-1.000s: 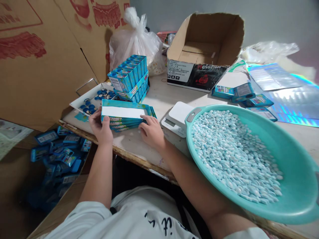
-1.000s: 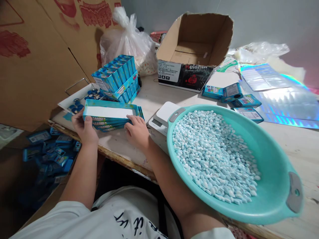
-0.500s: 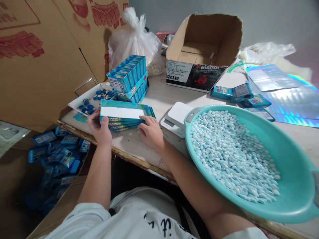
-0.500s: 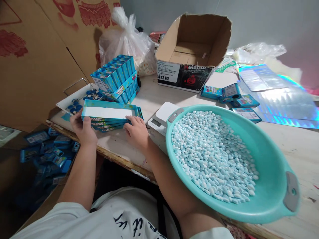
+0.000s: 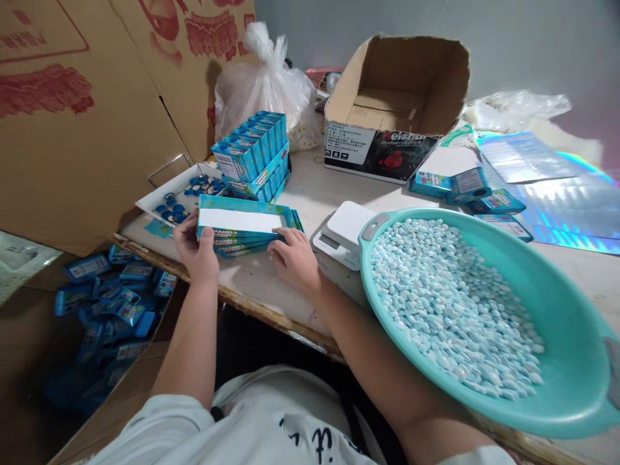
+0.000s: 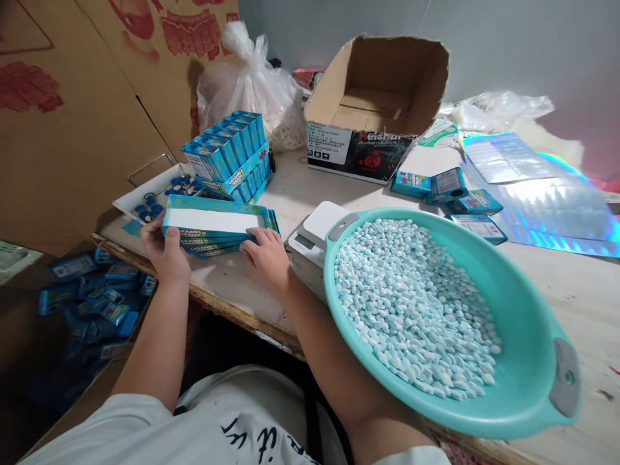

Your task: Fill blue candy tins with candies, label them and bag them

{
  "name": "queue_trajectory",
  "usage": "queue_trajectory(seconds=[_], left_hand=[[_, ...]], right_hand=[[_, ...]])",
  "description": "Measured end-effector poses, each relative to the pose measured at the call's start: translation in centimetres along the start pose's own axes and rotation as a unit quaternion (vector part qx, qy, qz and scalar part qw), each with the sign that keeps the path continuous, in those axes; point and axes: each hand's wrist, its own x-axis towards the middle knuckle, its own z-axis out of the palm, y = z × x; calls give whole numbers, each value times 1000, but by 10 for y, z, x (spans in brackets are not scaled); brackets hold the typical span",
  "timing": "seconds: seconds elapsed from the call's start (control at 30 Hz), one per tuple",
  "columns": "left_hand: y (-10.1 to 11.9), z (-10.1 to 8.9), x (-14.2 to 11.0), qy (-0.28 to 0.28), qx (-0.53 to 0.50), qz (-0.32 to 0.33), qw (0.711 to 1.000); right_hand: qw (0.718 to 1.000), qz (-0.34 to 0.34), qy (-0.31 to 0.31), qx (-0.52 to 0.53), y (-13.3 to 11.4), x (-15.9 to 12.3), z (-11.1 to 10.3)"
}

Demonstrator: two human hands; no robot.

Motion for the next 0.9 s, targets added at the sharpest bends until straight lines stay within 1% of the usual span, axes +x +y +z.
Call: queue_trajectory(seconds=[0.17,0.27,0.37,0.5,0.63,0.83,0.9], left_hand=[[1,0,-1,0,-9,0,1000],[2,0,-2,1,-25,1,1000],[3,0,-3,0,-23,-3,1000],[6,-1,-4,-1,-12,7,1000],[8,-2,-5,1,-50,24,998],[12,-1,-6,27,-25,-12,999],[12,1,-6,39,-38,-25,998]], right_hand=[[999,6,19,28,0,-1,2],[997,26,33,59,-1,-1,3],[997,42,29,60,0,-2,4],[999,23,8,37,2,-2,6],[1000,15,-7,18,2,-2,5],[1000,-8,-1,2,2,-2,5],[1000,-12,3,-3,1,-2,5]])
